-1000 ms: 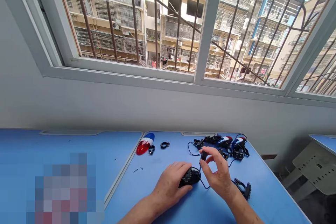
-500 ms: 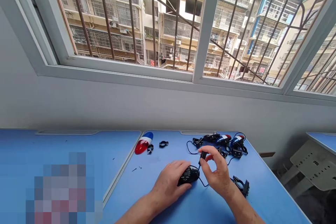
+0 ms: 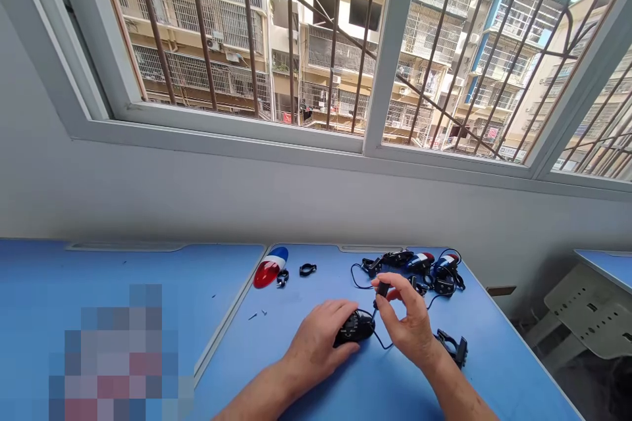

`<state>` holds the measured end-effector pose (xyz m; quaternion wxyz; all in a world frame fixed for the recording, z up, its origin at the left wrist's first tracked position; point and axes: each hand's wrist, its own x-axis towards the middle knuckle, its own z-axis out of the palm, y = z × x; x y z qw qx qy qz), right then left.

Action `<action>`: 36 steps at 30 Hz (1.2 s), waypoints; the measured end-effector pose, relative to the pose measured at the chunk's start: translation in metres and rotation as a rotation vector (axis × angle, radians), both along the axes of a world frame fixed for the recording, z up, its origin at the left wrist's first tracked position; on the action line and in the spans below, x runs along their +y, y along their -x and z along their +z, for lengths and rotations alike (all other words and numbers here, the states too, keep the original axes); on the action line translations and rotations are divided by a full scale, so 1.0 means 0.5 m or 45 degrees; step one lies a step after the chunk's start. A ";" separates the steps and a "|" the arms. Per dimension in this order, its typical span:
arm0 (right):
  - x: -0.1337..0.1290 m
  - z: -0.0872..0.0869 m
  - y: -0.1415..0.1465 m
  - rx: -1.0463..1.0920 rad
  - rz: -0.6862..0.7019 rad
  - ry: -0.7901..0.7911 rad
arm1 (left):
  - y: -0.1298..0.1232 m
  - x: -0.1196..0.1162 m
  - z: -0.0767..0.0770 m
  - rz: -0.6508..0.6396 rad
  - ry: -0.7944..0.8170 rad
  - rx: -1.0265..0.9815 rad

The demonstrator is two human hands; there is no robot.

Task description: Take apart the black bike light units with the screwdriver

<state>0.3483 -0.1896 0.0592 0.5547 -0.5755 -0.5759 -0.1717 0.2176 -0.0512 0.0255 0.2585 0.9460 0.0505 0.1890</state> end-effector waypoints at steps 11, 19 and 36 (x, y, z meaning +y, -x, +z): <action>0.003 0.003 -0.006 -0.037 -0.070 -0.052 | -0.001 -0.001 0.004 -0.003 -0.012 0.000; 0.002 0.005 0.003 -0.068 0.013 -0.061 | -0.001 0.000 0.003 -0.006 -0.004 0.004; 0.001 0.004 0.004 -0.034 -0.044 -0.048 | -0.001 0.003 -0.001 -0.009 -0.005 -0.037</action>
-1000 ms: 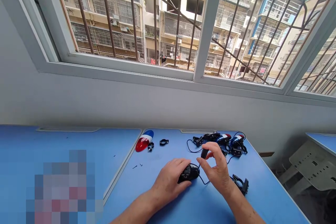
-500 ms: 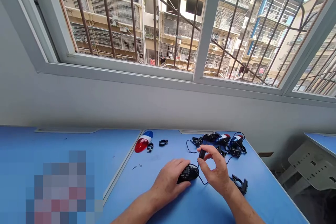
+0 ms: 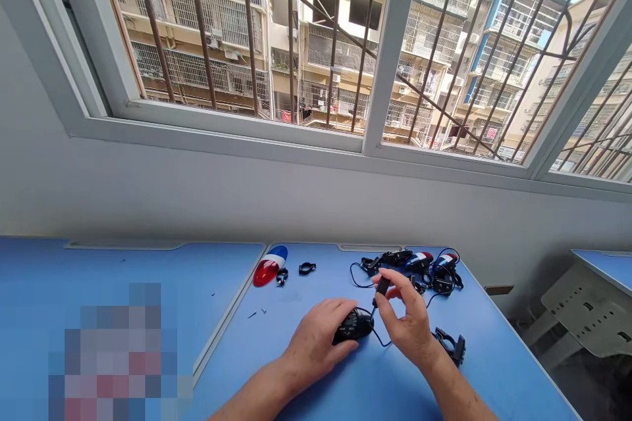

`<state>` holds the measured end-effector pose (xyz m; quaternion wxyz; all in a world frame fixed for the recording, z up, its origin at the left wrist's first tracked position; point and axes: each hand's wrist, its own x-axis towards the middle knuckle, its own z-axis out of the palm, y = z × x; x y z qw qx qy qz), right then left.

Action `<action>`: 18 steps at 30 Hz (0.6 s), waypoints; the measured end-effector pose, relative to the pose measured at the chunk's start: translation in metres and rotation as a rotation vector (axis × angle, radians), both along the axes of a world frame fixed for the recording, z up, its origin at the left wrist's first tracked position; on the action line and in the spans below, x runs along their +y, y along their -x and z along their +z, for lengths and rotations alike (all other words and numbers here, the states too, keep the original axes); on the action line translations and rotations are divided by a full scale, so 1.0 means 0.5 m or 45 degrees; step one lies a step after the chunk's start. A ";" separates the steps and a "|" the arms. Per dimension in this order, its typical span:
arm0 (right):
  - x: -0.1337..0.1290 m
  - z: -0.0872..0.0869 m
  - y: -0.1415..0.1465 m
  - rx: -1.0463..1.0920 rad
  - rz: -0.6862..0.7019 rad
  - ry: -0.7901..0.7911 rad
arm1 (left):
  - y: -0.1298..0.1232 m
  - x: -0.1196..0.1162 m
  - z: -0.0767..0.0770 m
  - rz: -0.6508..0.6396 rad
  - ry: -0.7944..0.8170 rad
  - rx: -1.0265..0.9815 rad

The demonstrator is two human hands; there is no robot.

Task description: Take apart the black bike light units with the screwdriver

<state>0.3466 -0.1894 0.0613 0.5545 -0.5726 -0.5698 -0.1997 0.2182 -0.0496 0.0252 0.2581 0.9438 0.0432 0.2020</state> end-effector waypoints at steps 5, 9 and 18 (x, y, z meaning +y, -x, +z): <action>0.002 0.001 0.003 0.002 0.008 0.004 | 0.002 -0.001 0.003 -0.008 0.002 0.002; 0.003 0.002 -0.004 -0.029 -0.027 -0.006 | 0.003 -0.002 0.006 -0.009 -0.002 0.016; 0.001 0.001 -0.003 -0.042 0.012 -0.027 | 0.001 -0.004 0.003 0.011 0.001 0.026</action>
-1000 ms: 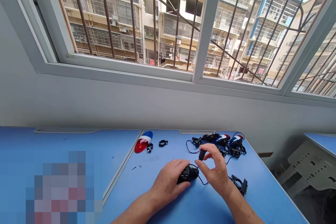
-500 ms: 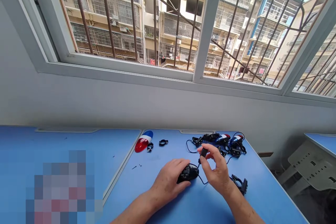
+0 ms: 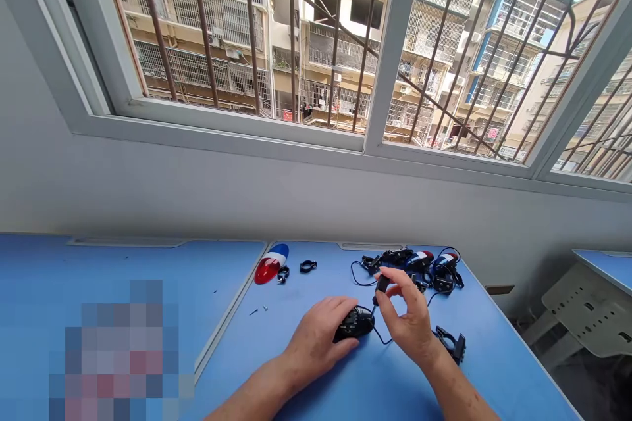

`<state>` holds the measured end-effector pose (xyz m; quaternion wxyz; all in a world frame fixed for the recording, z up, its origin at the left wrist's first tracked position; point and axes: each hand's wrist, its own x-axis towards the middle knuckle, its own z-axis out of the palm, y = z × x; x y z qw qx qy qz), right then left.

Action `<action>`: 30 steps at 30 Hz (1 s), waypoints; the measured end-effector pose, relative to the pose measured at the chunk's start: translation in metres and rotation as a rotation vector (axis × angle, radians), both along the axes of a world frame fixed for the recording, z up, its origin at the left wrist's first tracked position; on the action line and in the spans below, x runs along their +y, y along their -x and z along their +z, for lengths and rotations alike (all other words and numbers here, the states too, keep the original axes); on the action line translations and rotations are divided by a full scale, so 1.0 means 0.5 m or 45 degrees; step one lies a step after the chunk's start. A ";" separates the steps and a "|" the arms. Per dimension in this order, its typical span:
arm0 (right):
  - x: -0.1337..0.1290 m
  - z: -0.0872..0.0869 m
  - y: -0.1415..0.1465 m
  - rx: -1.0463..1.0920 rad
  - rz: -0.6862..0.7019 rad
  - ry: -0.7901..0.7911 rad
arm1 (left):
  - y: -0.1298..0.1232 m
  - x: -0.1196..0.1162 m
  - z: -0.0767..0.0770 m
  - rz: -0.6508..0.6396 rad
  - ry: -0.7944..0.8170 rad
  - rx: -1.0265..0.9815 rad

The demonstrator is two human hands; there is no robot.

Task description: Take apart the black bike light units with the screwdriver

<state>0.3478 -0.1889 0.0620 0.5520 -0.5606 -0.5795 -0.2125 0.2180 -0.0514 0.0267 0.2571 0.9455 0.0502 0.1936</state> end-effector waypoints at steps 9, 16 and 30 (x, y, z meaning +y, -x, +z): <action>0.003 -0.005 -0.005 -0.003 -0.040 0.017 | 0.001 0.001 0.006 -0.010 -0.006 0.012; 0.001 -0.008 -0.009 0.019 0.012 0.029 | 0.001 -0.002 0.008 0.009 0.017 0.045; 0.000 0.000 -0.005 -0.005 -0.052 0.014 | 0.000 -0.001 0.005 0.015 -0.008 0.035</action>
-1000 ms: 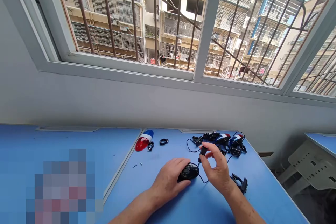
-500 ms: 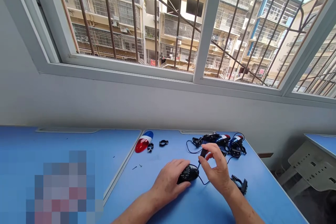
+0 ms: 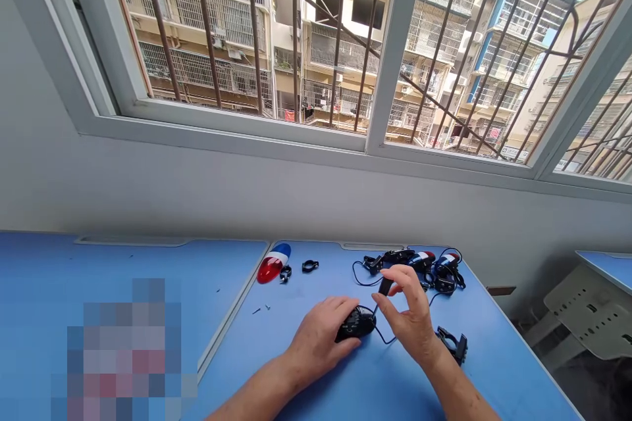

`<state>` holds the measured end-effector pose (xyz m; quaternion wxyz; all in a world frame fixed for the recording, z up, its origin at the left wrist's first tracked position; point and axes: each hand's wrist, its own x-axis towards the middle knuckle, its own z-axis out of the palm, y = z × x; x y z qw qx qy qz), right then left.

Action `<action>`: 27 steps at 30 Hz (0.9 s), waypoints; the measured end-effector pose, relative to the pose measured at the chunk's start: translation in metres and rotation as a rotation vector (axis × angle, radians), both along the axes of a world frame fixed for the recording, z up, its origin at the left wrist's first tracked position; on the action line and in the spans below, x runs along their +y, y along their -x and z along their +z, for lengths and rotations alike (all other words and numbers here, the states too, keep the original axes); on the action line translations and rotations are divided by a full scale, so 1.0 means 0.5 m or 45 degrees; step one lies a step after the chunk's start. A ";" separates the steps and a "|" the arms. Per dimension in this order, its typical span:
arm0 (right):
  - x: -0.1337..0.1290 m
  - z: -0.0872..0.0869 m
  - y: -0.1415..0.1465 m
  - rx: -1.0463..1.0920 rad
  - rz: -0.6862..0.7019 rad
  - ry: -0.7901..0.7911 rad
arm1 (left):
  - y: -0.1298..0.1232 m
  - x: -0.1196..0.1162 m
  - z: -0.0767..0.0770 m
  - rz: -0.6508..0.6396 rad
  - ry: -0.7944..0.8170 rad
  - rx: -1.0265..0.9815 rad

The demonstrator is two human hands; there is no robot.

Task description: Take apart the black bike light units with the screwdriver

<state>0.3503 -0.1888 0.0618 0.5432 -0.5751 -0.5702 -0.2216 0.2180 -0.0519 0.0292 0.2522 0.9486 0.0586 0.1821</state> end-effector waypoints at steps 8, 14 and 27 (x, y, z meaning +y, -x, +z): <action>-0.001 -0.003 0.003 0.038 0.037 0.000 | 0.002 -0.003 0.004 0.008 0.006 0.024; -0.001 -0.005 0.001 0.051 0.002 0.006 | 0.002 -0.004 0.004 0.012 0.005 0.020; -0.001 -0.001 0.008 0.035 0.004 0.012 | 0.002 -0.002 0.000 0.015 -0.015 0.001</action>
